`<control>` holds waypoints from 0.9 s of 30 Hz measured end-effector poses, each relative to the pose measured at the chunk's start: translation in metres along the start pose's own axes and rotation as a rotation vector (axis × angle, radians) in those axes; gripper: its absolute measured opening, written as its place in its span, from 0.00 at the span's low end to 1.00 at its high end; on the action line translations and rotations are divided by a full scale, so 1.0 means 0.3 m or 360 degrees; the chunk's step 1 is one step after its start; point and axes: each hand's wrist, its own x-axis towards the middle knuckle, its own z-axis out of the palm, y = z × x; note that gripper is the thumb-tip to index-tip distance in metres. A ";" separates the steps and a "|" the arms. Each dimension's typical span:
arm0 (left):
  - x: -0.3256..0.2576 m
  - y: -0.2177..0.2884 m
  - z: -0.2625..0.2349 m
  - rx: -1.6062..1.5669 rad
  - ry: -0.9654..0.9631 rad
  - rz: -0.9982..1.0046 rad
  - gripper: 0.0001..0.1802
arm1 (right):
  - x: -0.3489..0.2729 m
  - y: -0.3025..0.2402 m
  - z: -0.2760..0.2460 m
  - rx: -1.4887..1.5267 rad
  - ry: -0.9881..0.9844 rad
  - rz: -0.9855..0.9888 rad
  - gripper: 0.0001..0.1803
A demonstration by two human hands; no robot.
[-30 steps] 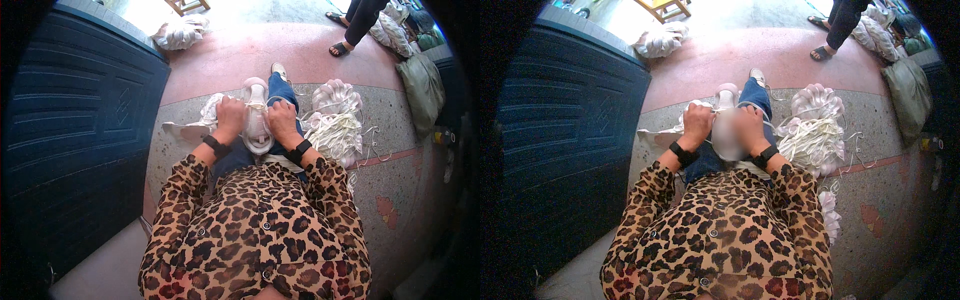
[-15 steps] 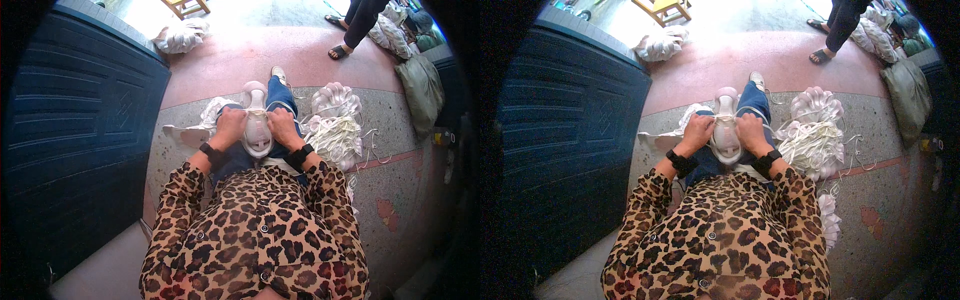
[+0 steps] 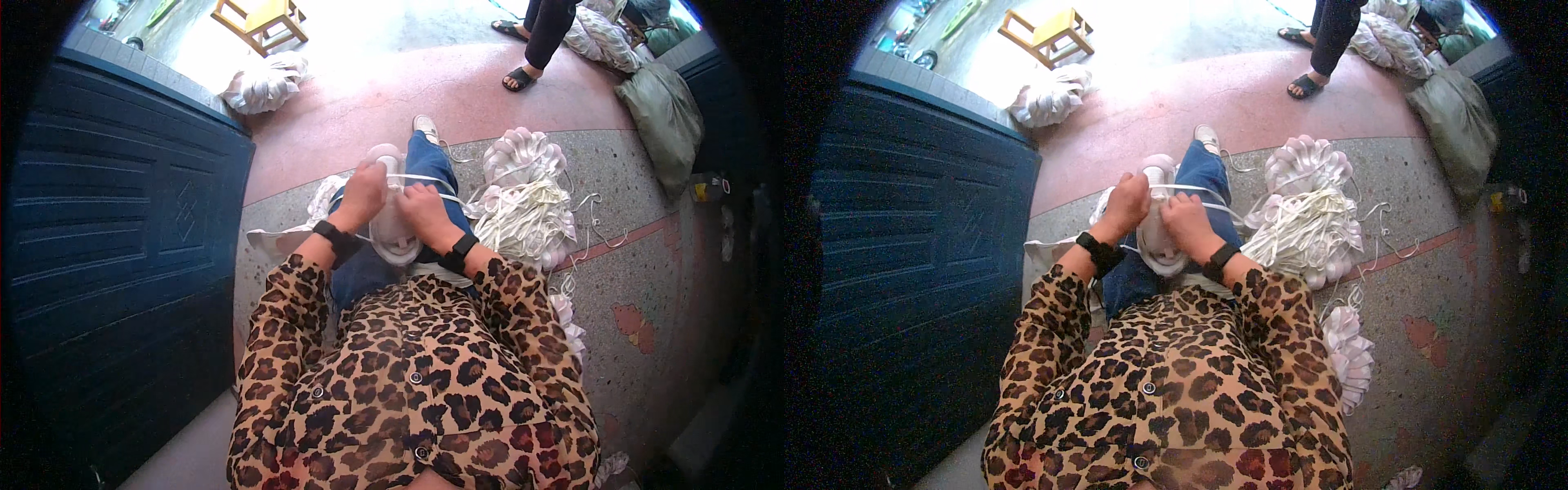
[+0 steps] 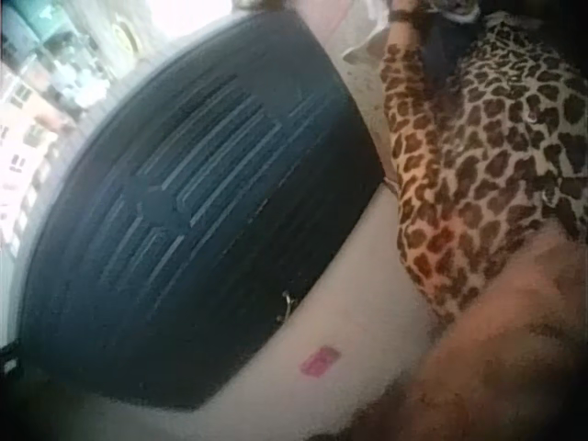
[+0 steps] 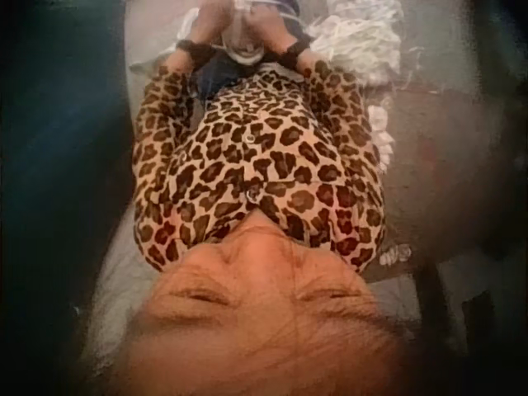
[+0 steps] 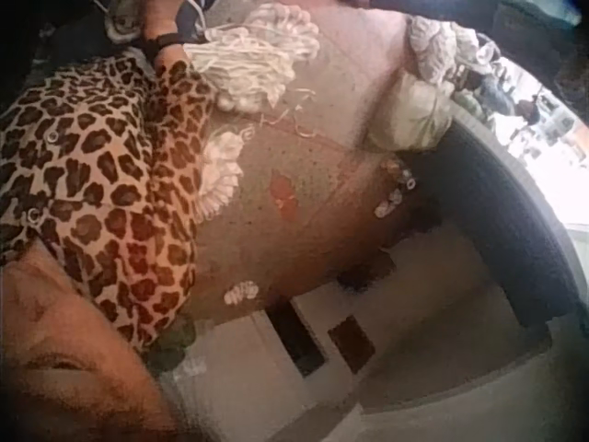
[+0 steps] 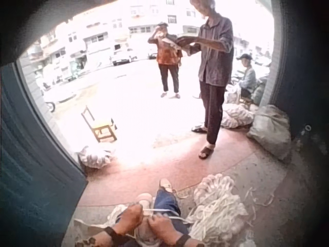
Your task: The person is lacing several pairs of shoes, pulling long white laces through the eyelets of pink/white athletic shoes.
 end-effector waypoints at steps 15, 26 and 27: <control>0.166 -0.017 0.079 -0.0507 -0.0796 -0.0041 0.12 | -0.002 0.181 -0.870 0.0445 0.1492 0.0028 0.05; -0.030 -0.177 -0.004 -0.0213 -0.0329 -0.0277 0.08 | -0.121 0.396 -0.878 0.2377 0.1222 0.1122 0.06; -0.024 -0.141 -0.013 -0.0192 -0.0346 -0.0265 0.08 | -0.093 0.331 -0.777 0.2265 0.0840 0.1169 0.07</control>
